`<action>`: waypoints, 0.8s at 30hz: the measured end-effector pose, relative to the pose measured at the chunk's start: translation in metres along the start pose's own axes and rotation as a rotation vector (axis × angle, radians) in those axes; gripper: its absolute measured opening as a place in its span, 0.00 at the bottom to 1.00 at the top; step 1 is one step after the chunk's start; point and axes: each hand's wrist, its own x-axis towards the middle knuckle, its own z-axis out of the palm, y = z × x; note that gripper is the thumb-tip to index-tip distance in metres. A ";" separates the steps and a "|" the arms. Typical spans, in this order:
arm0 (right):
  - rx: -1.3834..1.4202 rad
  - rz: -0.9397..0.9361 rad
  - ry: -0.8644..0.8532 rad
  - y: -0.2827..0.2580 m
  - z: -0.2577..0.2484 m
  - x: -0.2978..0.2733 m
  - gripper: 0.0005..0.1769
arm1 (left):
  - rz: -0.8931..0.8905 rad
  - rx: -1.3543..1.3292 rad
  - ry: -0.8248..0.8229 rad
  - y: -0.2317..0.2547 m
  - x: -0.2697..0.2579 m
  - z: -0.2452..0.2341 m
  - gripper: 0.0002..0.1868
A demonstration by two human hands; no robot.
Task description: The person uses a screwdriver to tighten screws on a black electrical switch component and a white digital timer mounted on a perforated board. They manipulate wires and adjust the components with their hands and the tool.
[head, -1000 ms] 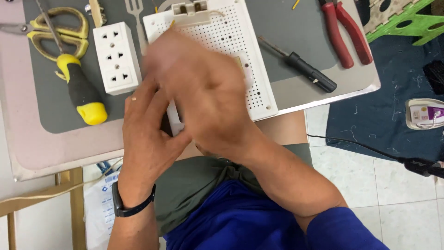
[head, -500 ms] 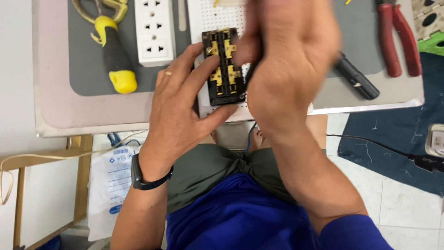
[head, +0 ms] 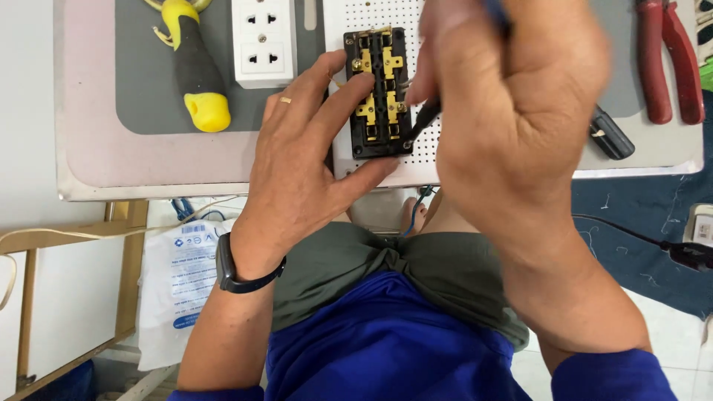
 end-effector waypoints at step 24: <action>-0.844 -0.246 -0.319 0.012 -0.120 -0.033 0.11 | 0.024 -0.027 0.022 -0.003 -0.003 0.002 0.35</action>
